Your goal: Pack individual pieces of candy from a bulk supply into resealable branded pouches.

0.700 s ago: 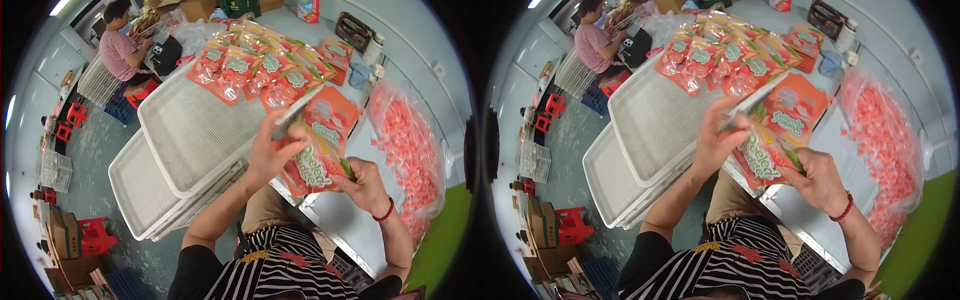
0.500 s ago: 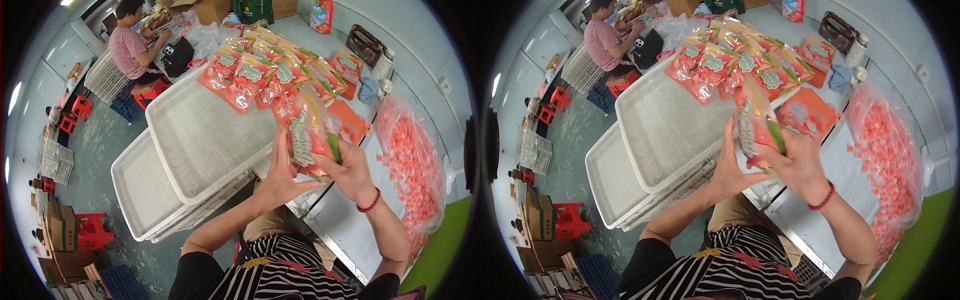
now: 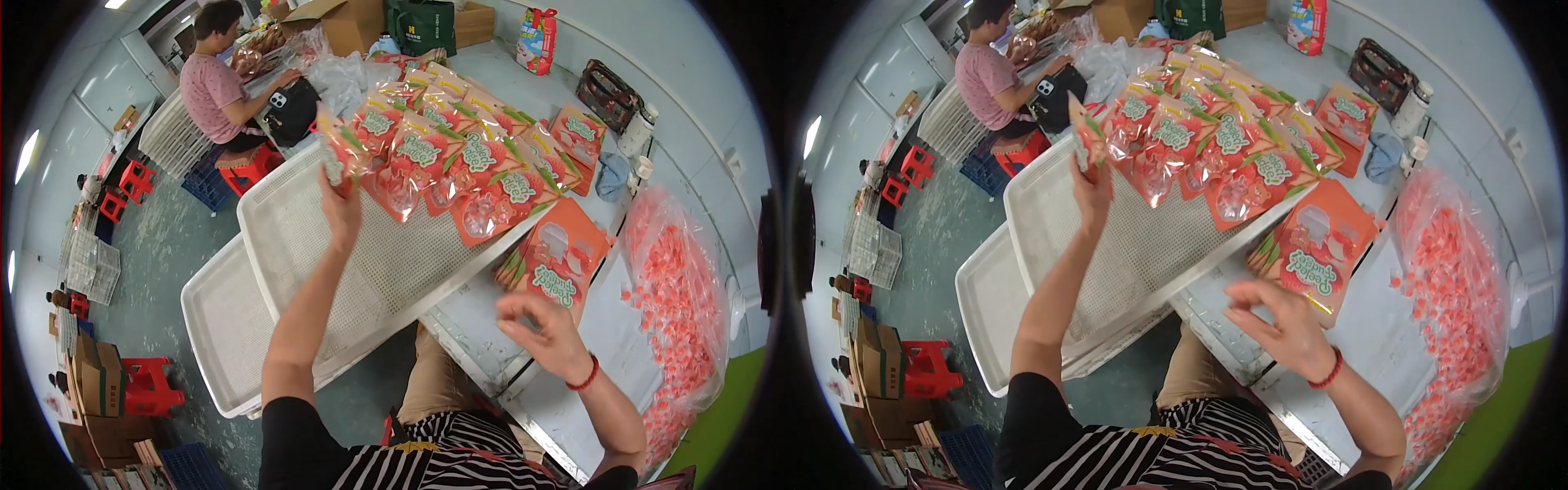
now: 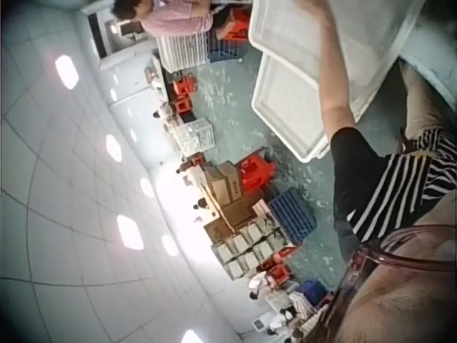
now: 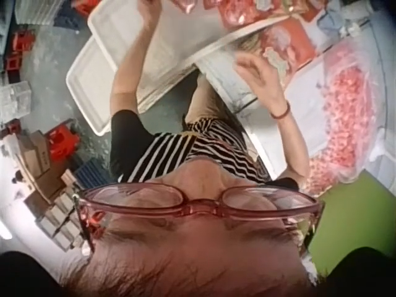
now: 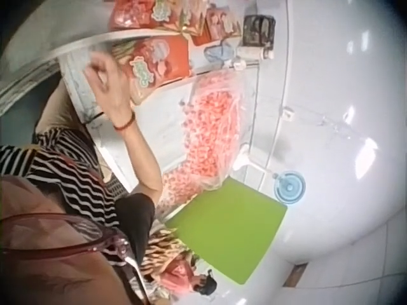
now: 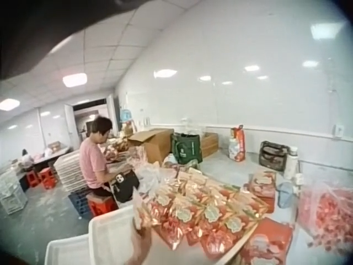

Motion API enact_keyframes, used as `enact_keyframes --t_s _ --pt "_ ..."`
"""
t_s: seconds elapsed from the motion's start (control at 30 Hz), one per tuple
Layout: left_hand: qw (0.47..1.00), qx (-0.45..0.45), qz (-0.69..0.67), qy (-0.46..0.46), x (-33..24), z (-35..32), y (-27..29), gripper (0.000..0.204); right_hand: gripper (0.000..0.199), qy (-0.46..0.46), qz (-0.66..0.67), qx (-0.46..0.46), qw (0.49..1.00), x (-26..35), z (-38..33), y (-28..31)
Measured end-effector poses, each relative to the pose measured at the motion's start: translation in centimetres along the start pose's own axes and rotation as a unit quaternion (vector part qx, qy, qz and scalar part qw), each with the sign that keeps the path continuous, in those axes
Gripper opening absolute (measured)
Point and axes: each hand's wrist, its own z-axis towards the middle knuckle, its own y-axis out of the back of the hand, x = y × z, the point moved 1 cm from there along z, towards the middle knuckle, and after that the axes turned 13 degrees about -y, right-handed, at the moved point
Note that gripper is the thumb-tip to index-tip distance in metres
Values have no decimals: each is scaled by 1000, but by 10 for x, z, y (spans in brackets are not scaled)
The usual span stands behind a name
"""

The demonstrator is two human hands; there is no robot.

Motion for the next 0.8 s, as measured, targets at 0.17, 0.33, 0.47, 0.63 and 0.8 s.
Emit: enact_keyframes --t_s 0.17,0.33,0.47,0.63,0.8 --pt "979 -11 100 -175 94 76 -29 70 20 -145 174 -60 972 -58 -47 13" --pt "970 -9 243 -7 117 98 -101 108 16 -185 252 -132 941 -84 -80 17" --pt "981 43 168 87 85 102 -147 125 17 -209 278 -169 922 -96 -92 10" --pt "954 -55 287 -73 151 112 -133 111 18 -206 79 -172 960 -95 -85 5" --pt "947 -16 306 -93 155 130 -105 119 21 -196 -19 -213 957 -89 -108 19"
